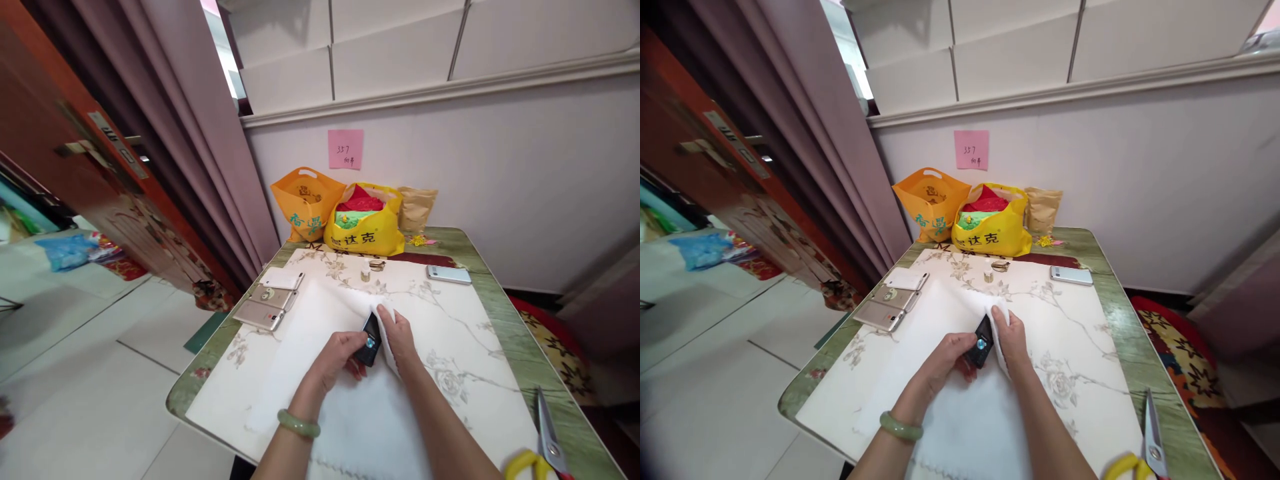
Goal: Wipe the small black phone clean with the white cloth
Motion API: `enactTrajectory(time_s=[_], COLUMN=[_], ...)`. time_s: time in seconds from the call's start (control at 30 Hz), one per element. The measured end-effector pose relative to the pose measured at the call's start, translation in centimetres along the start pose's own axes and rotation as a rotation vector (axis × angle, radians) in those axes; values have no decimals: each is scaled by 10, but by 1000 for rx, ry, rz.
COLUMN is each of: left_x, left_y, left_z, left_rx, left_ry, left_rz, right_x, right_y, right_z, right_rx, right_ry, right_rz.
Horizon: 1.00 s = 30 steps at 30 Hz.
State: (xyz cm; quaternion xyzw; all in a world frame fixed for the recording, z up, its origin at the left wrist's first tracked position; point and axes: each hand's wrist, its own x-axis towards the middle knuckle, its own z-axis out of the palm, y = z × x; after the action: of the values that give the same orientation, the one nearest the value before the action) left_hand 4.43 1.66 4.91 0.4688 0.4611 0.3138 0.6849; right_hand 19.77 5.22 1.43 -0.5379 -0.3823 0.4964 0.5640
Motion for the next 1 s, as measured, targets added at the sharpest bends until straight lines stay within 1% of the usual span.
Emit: enactTrajectory(time_s=[0.1, 0.2, 0.33, 0.5, 0.57, 0.7, 0.77, 0.8, 0.87, 0.93, 1.0], left_x=[6, 15, 23, 29, 32, 32, 29, 26, 22, 20, 19], left_y=[1, -1, -5, -8, -8, -5, -2, -1, 0, -2, -6], left_z=[2, 7, 15, 18, 17, 14, 17, 19, 23, 26, 26], left_rx=[128, 205, 198, 166, 152, 178, 265, 327, 464, 570, 629], left_ry=[53, 132, 314, 577, 635, 680, 709, 710, 664, 580, 512], left_rz=[37, 132, 222, 272, 277, 289, 303, 332, 444, 570, 615], right_x=[-2, -3, -3, -3, -3, -3, -3, -3, -2, -2, -2], right_y=[0, 1, 0, -1, -1, 1, 1, 1, 1, 0, 0], right_z=[2, 4, 4, 3, 2, 3, 3, 3, 3, 3, 3], right_rx=[-31, -60, -47, -83, -80, -79, -80, -79, -55, -4, 27], right_ry=[-29, -60, -83, -199, -237, -253, -220, -191, -128, -100, -103], right_rz=[-22, -47, -50, -41, -30, -44, -71, -82, -79, -45, -24])
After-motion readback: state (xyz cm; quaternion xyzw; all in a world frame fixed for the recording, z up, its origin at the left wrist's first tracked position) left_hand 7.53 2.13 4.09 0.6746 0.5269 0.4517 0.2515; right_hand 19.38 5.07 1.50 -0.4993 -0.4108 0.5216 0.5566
